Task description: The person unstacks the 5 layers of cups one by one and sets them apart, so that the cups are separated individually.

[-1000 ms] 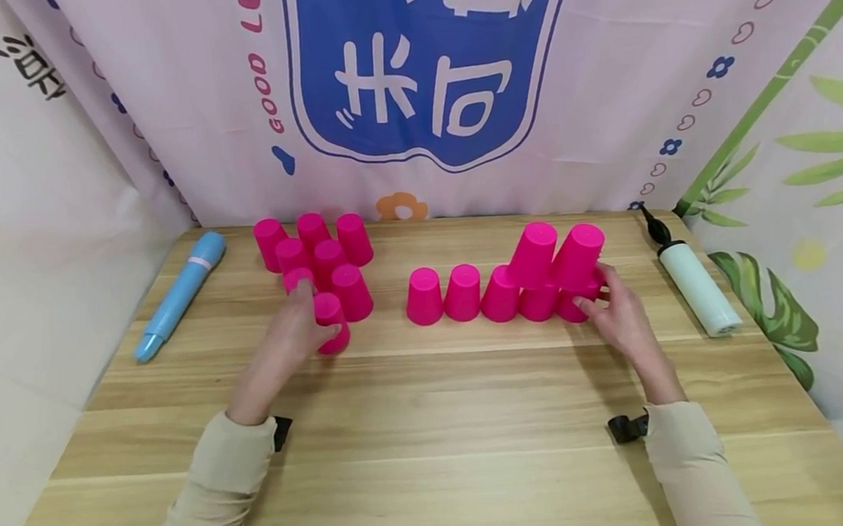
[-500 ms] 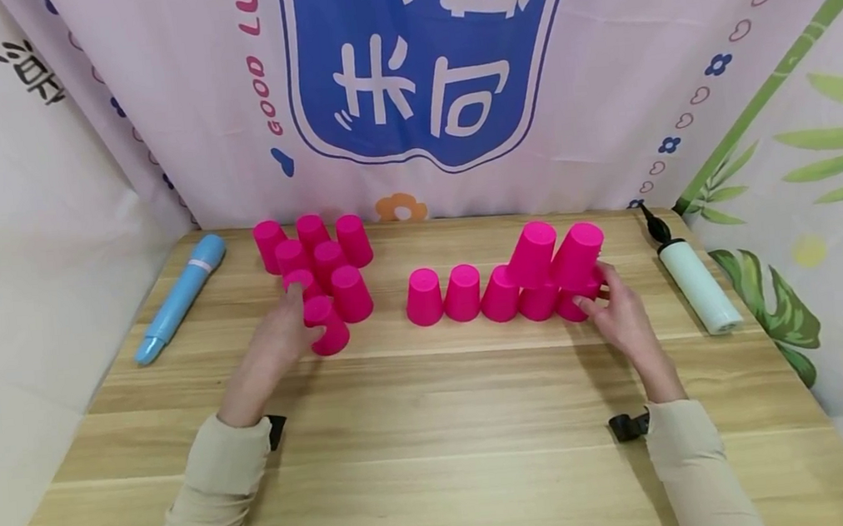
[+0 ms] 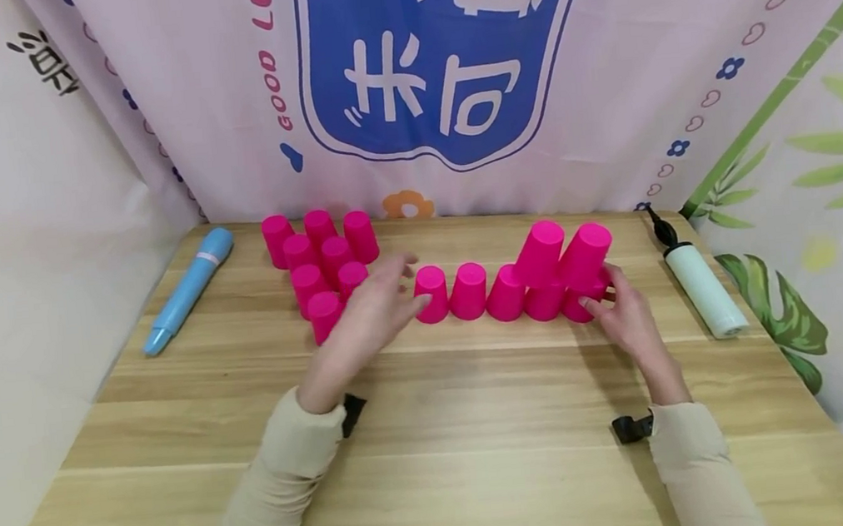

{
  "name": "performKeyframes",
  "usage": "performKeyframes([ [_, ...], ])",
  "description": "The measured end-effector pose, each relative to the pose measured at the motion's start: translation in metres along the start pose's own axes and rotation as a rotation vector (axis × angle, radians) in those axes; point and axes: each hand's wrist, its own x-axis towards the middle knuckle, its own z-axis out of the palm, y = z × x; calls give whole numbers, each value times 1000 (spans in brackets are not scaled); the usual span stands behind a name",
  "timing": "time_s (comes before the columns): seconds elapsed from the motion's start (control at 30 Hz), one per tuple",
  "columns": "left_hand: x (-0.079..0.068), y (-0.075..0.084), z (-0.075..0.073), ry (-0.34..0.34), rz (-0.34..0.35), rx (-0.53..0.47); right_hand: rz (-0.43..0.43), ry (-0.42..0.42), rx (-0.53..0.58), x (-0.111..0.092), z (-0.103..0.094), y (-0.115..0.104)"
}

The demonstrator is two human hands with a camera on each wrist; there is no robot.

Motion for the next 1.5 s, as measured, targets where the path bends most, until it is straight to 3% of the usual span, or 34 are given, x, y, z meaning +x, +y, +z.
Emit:
performKeyframes([
  [0.13,16,19,22,-13,58,-89,6,-2,5,-1,1,1],
  [0.27,33,28,43,14,86,-216,25,-9,5,0,1,1],
  [0.5,58,33,74,93,43,-329,37,-17,10,0,-1,3],
  [0.7,71,33,93,94,54,-401,43,-24,12,-1,1,2],
  [1.03,82,33,108,71,64,-482,36,-23,5,-1,0,0],
  [1.5,94,48,124,76,110,-460,18,-12,13,0,0,3],
])
